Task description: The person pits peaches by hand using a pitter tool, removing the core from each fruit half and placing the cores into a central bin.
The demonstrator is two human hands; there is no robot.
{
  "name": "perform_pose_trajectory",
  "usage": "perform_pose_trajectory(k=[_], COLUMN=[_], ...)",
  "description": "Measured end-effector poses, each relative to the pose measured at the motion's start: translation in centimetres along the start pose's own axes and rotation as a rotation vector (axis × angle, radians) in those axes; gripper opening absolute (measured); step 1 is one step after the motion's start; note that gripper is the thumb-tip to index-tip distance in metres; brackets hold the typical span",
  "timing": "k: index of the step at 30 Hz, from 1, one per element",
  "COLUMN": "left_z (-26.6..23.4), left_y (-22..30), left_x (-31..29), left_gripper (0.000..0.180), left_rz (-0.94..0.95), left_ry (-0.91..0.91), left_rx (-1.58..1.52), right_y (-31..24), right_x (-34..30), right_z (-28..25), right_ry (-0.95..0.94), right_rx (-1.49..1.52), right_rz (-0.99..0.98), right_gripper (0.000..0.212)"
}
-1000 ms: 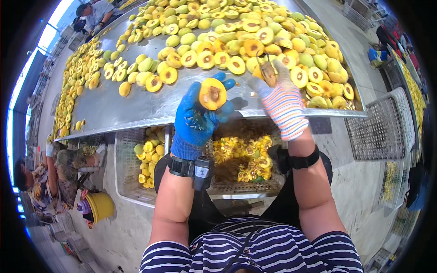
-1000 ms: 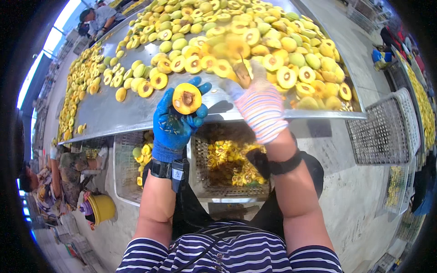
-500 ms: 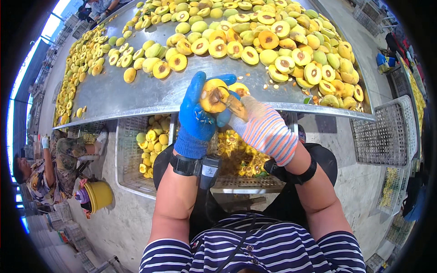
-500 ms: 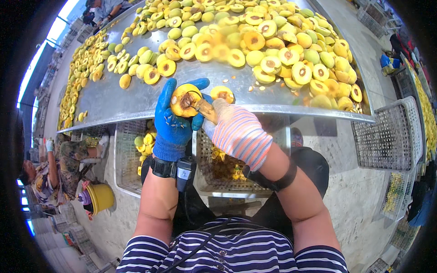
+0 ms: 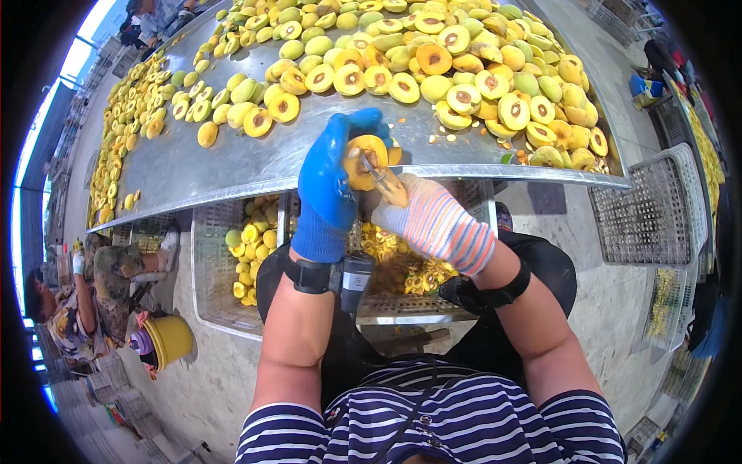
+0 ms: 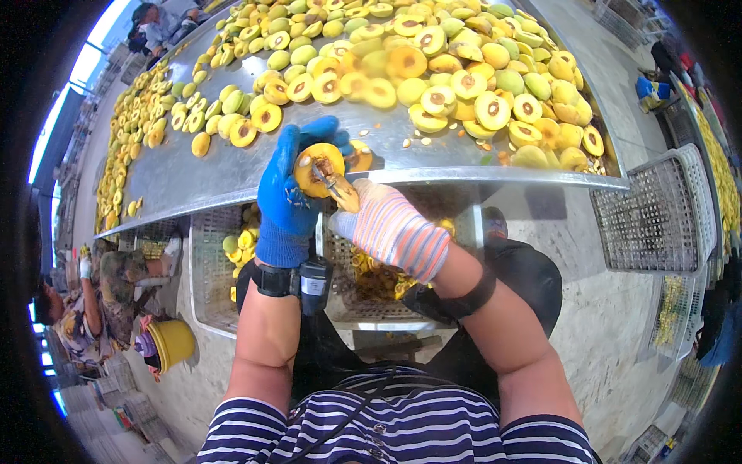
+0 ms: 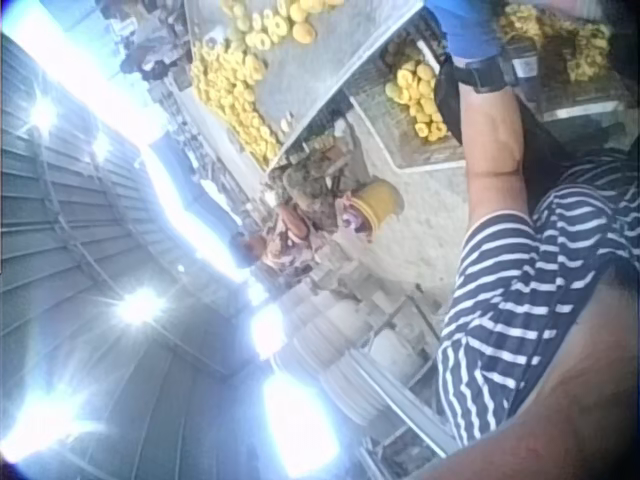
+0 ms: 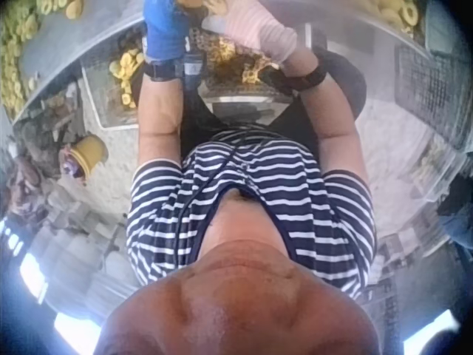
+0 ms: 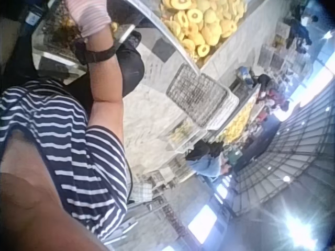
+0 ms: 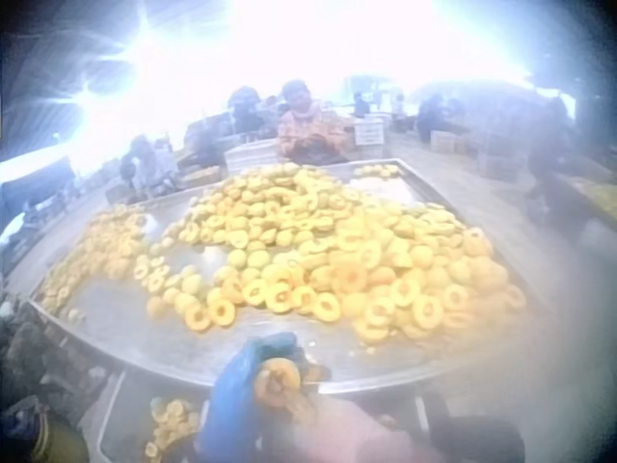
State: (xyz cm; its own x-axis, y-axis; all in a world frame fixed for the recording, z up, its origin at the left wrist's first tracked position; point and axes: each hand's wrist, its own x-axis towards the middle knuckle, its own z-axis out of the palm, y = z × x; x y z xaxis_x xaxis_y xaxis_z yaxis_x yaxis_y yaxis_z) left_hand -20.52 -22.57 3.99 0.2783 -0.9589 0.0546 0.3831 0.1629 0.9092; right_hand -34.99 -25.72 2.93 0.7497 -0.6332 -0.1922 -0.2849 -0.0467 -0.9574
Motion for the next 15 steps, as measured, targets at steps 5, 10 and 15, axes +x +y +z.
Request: perform_pose_trajectory(k=[5, 10, 15], left_z=[1.5, 2.5, 3.0], left_y=[0.9, 0.8, 1.4], left_x=[0.0, 1.1, 1.2], left_gripper=[0.053, 0.052, 0.052], left_rz=[-0.079, -0.119, -0.269], left_ry=[0.098, 0.082, -0.067], left_rx=[-0.067, -0.054, 0.053], right_y=[-3.5, -3.5, -2.5], right_x=[-2.9, -2.9, -3.3], right_z=[-1.0, -1.2, -0.8], right_ry=[-0.196, -0.179, -0.172], right_rx=[0.426, 0.63, 0.63], right_rz=[0.319, 0.31, 0.31], right_gripper=[0.02, 0.014, 0.014])
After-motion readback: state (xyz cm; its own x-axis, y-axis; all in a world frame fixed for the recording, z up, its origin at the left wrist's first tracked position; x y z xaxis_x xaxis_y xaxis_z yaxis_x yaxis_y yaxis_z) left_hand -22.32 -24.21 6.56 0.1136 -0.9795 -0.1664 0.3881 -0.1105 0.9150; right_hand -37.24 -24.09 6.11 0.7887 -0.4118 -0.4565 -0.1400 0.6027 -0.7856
